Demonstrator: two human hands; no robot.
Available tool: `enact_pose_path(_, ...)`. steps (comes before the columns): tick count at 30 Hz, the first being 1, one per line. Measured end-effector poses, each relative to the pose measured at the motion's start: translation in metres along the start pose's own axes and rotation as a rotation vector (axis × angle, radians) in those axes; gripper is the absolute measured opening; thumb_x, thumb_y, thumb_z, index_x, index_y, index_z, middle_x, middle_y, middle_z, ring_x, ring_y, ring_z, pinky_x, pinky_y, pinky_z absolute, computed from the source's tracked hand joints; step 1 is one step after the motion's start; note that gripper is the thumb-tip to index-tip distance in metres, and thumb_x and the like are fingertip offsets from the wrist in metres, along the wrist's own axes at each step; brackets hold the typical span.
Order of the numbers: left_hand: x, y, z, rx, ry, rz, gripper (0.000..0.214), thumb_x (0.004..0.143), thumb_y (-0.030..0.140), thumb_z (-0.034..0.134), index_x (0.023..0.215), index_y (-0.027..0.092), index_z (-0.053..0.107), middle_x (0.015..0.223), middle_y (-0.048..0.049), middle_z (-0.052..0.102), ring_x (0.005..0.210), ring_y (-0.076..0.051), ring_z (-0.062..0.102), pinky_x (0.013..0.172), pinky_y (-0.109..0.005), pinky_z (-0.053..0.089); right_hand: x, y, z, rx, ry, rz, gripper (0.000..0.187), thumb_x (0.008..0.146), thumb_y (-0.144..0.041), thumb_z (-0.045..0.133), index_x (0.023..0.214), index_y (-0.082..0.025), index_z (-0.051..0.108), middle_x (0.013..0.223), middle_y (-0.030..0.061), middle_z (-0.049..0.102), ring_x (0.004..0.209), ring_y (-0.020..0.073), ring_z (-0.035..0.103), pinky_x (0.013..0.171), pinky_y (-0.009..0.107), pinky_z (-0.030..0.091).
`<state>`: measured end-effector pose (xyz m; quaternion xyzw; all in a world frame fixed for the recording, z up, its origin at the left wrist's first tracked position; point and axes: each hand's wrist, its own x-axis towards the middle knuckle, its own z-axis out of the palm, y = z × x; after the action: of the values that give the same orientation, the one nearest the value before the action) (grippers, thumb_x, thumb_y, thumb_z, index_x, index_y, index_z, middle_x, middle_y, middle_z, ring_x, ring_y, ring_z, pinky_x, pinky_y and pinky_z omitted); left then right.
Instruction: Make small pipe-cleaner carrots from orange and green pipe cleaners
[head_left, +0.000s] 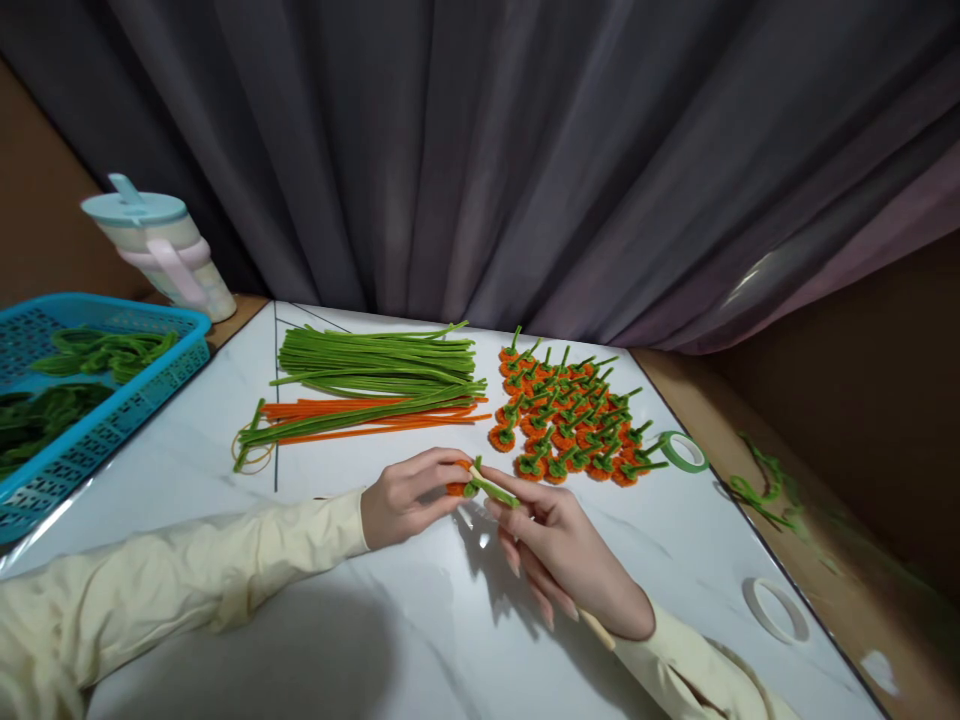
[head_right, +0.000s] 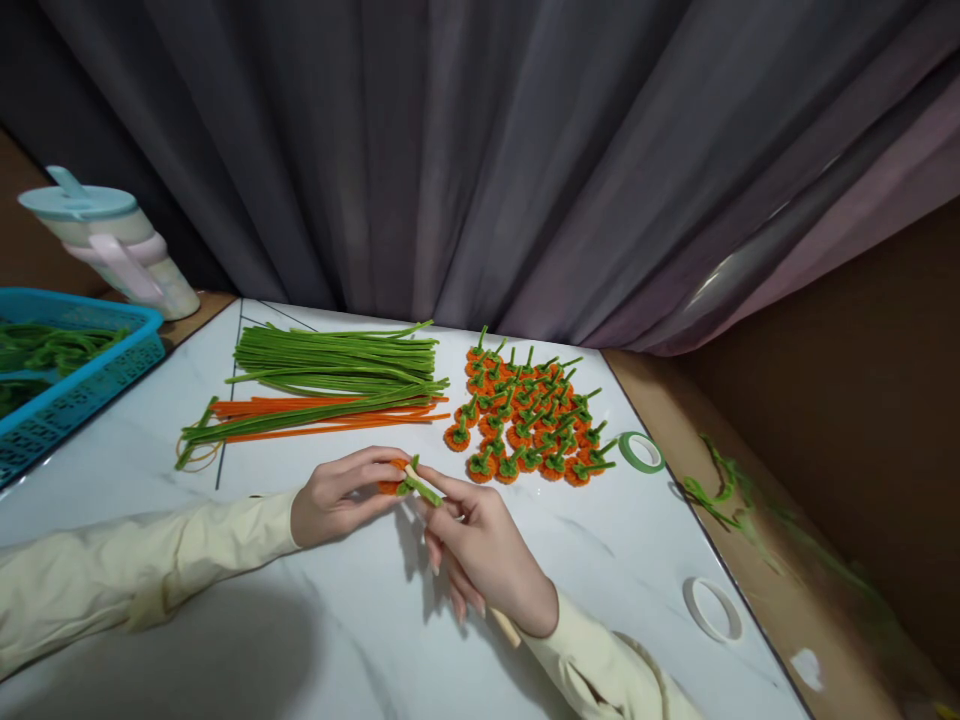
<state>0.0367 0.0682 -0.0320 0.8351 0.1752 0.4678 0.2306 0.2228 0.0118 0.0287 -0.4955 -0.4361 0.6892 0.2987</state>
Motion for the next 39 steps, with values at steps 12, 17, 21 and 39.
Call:
enact_pose_path(12, 0.001, 0.001, 0.0, 0.025, 0.015, 0.011, 0.019, 0.079, 0.006, 0.057, 0.097, 0.015, 0.058, 0.101, -0.013, 0.06, 0.089, -0.014, 0.061, 0.079, -0.024, 0.051, 0.0, 0.005, 0.008, -0.011, 0.077, -0.056, 0.061, 0.078, -0.039, 0.059, 0.132, -0.016, 0.043, 0.048, -0.0075, 0.05, 0.022, 0.0043, 0.037, 0.022, 0.014, 0.029)
enact_pose_path(17, 0.002, 0.003, 0.001, 0.015, 0.036, 0.013, 0.013, 0.079, 0.009, 0.058, 0.091, 0.013, 0.06, 0.093, -0.0116, 0.062, 0.082, -0.013, 0.062, 0.077, -0.023, 0.052, -0.001, 0.003, 0.005, -0.262, 0.088, -0.073, 0.051, 0.083, -0.036, 0.051, 0.131, -0.019, 0.045, 0.049, -0.0076, 0.046, 0.025, 0.0043, 0.04, 0.022, 0.013, 0.026)
enact_pose_path(21, 0.004, 0.004, 0.0, 0.002, 0.035, -0.002, 0.011, 0.08, 0.01, 0.056, 0.09, 0.013, 0.06, 0.092, -0.0116, 0.063, 0.081, -0.013, 0.062, 0.075, -0.023, 0.053, -0.001, 0.002, 0.004, -0.405, 0.099, -0.156, 0.044, 0.086, -0.032, 0.046, 0.127, -0.02, 0.05, 0.049, -0.0063, 0.045, 0.027, 0.0036, 0.039, 0.025, 0.013, 0.027)
enact_pose_path(39, -0.004, 0.003, 0.004, -0.167, 0.011, -0.302, 0.026, 0.079, 0.017, 0.059, 0.104, 0.014, 0.053, 0.091, -0.0072, 0.066, 0.068, -0.009, 0.063, 0.057, -0.014, 0.054, 0.002, -0.007, -0.012, -0.604, -0.05, -0.184, 0.042, 0.09, -0.031, 0.039, 0.13, -0.021, 0.047, 0.051, -0.0052, 0.045, 0.028, 0.0039, 0.043, 0.027, 0.012, 0.029)
